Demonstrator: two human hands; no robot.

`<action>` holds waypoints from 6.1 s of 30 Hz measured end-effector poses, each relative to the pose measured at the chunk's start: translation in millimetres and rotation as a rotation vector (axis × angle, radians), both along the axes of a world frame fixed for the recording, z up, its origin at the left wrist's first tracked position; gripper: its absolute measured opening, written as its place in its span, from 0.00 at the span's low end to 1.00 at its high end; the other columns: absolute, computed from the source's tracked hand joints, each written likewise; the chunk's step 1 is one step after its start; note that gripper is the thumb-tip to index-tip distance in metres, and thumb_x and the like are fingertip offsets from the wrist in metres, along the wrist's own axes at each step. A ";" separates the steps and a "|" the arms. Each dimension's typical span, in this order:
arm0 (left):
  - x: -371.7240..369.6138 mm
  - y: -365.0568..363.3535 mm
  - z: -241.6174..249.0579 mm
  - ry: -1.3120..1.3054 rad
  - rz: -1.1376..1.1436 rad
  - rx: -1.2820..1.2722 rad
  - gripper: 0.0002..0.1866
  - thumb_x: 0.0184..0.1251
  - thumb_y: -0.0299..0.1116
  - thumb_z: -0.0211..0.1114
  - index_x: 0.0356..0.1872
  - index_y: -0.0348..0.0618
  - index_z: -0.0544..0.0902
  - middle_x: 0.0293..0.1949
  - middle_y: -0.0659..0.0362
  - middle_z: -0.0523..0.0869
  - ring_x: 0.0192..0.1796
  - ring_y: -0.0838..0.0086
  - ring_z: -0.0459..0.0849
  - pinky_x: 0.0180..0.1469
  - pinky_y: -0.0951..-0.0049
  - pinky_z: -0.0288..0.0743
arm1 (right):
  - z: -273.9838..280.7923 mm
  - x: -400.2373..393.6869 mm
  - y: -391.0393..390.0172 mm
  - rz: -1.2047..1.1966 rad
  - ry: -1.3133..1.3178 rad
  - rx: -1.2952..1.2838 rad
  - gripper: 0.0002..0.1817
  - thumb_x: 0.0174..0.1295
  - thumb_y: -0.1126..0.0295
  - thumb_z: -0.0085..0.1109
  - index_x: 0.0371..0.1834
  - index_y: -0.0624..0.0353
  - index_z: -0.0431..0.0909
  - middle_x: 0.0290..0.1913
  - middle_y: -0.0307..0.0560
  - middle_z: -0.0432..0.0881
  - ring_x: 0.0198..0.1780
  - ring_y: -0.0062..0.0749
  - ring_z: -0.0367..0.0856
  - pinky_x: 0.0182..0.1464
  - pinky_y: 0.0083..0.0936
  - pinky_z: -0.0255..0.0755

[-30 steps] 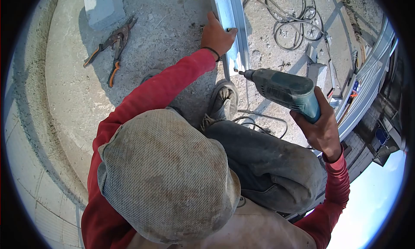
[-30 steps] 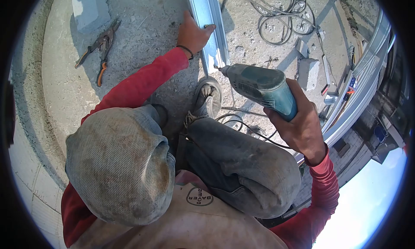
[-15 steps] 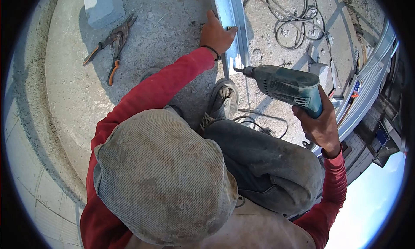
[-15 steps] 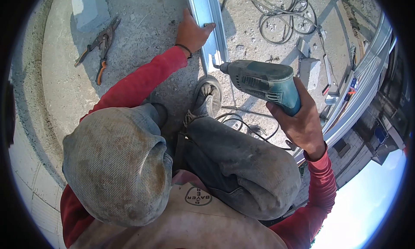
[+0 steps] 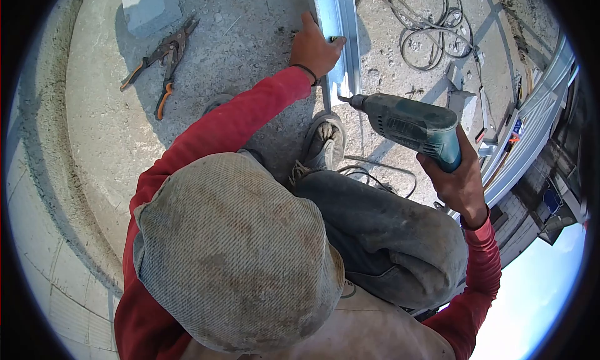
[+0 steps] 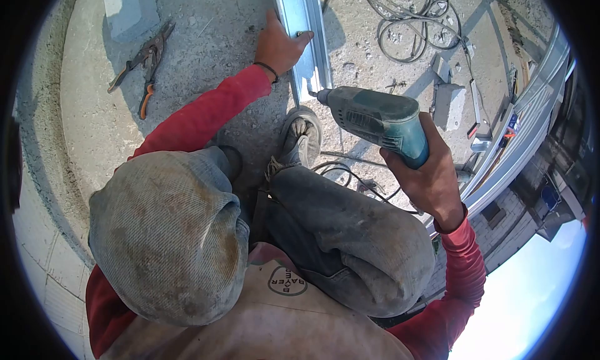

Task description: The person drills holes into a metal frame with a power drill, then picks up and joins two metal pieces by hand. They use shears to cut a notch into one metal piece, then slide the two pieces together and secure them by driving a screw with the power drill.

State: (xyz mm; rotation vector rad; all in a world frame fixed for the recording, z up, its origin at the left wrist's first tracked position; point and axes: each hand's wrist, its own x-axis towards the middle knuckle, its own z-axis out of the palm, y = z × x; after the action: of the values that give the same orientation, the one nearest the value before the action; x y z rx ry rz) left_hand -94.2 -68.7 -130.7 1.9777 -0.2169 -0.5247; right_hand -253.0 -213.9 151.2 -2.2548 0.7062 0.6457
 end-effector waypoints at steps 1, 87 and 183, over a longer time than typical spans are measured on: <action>-1.4 -0.6 -2.1 -0.054 0.004 0.031 0.37 0.60 0.43 0.78 0.55 0.27 0.64 0.33 0.38 0.87 0.36 0.46 0.90 0.39 0.54 0.84 | -0.3 -0.8 0.7 -0.002 -0.012 0.001 0.26 0.60 0.73 0.72 0.60 0.65 0.74 0.48 0.55 0.86 0.48 0.36 0.85 0.53 0.33 0.77; 105.6 9.2 -84.7 -0.497 0.099 -0.152 0.45 0.60 0.37 0.76 0.74 0.32 0.62 0.56 0.43 0.85 0.55 0.51 0.84 0.61 0.60 0.78 | -1.3 82.3 10.0 0.174 -0.175 -0.071 0.22 0.63 0.72 0.72 0.58 0.66 0.76 0.43 0.55 0.88 0.42 0.35 0.87 0.49 0.33 0.79; 21.7 248.0 33.3 -0.004 0.644 -0.028 0.16 0.70 0.34 0.67 0.53 0.35 0.82 0.44 0.43 0.89 0.46 0.51 0.89 0.50 0.59 0.79 | 0.4 207.9 207.3 0.562 -0.379 0.134 0.23 0.60 0.73 0.70 0.58 0.66 0.74 0.43 0.59 0.87 0.43 0.44 0.89 0.49 0.35 0.79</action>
State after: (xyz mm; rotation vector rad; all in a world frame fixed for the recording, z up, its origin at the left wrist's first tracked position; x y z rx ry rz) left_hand -72.5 179.3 -97.4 1.8850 0.4012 -0.0964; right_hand -45.1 -6.6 151.5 -2.3563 -0.1609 0.4741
